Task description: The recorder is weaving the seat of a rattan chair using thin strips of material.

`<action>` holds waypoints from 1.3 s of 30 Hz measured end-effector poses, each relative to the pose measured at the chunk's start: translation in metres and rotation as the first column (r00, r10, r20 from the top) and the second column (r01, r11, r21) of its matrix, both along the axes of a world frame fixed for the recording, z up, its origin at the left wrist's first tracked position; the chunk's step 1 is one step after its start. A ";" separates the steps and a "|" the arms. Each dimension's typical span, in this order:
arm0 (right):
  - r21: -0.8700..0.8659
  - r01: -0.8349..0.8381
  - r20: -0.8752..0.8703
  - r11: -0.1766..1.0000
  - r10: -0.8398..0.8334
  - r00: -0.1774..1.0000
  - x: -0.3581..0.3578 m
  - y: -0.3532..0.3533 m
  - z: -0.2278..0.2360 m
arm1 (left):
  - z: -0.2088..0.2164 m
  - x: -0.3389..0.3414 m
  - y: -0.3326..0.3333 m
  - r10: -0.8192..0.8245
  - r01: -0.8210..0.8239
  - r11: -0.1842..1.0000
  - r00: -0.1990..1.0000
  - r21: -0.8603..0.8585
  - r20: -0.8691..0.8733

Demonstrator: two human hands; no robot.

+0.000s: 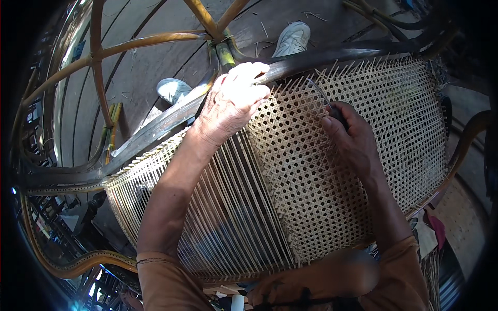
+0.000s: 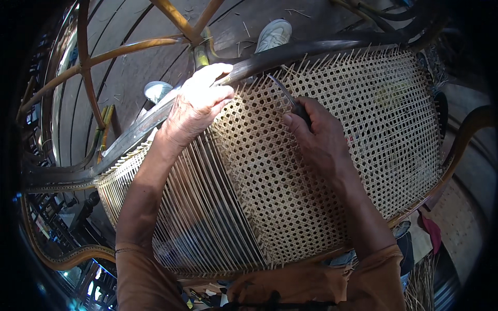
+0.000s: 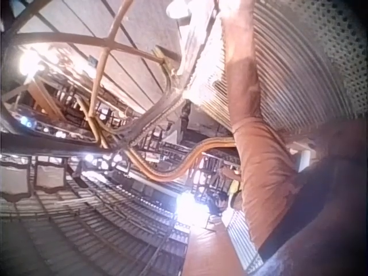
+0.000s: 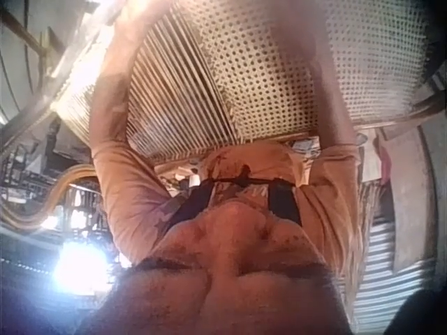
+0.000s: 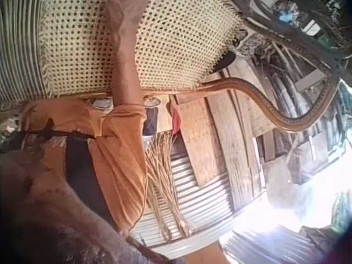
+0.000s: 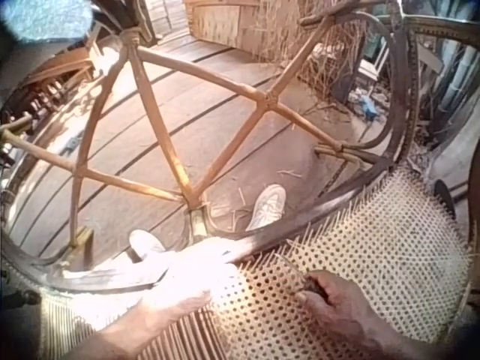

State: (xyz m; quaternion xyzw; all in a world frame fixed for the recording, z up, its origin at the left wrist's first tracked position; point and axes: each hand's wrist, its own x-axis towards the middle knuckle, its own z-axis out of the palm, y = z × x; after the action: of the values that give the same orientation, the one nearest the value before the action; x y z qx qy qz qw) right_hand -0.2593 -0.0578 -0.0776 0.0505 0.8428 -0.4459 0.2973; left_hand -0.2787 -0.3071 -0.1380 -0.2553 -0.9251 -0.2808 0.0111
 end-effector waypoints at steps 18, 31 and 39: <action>0.069 -0.167 -0.049 0.984 0.170 0.984 -0.006 -0.007 0.005 | -0.017 0.009 -0.010 -0.048 0.071 0.993 0.973 0.098 -0.226; 0.038 -0.133 -0.014 0.990 0.134 0.991 -0.005 -0.002 -0.001 | -0.010 0.011 -0.020 -0.187 0.190 0.982 0.972 0.011 -0.141; 0.104 -0.314 -0.027 0.944 0.318 0.948 -0.019 -0.010 0.004 | -0.007 0.011 -0.018 -0.077 0.089 0.993 0.985 0.072 -0.157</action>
State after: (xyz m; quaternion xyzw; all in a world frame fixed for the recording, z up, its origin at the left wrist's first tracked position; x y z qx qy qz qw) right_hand -0.2779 -0.0674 -0.0735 -0.0804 0.8671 -0.3514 0.3439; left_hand -0.2677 -0.3252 -0.1451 -0.3138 -0.8983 -0.2967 0.0806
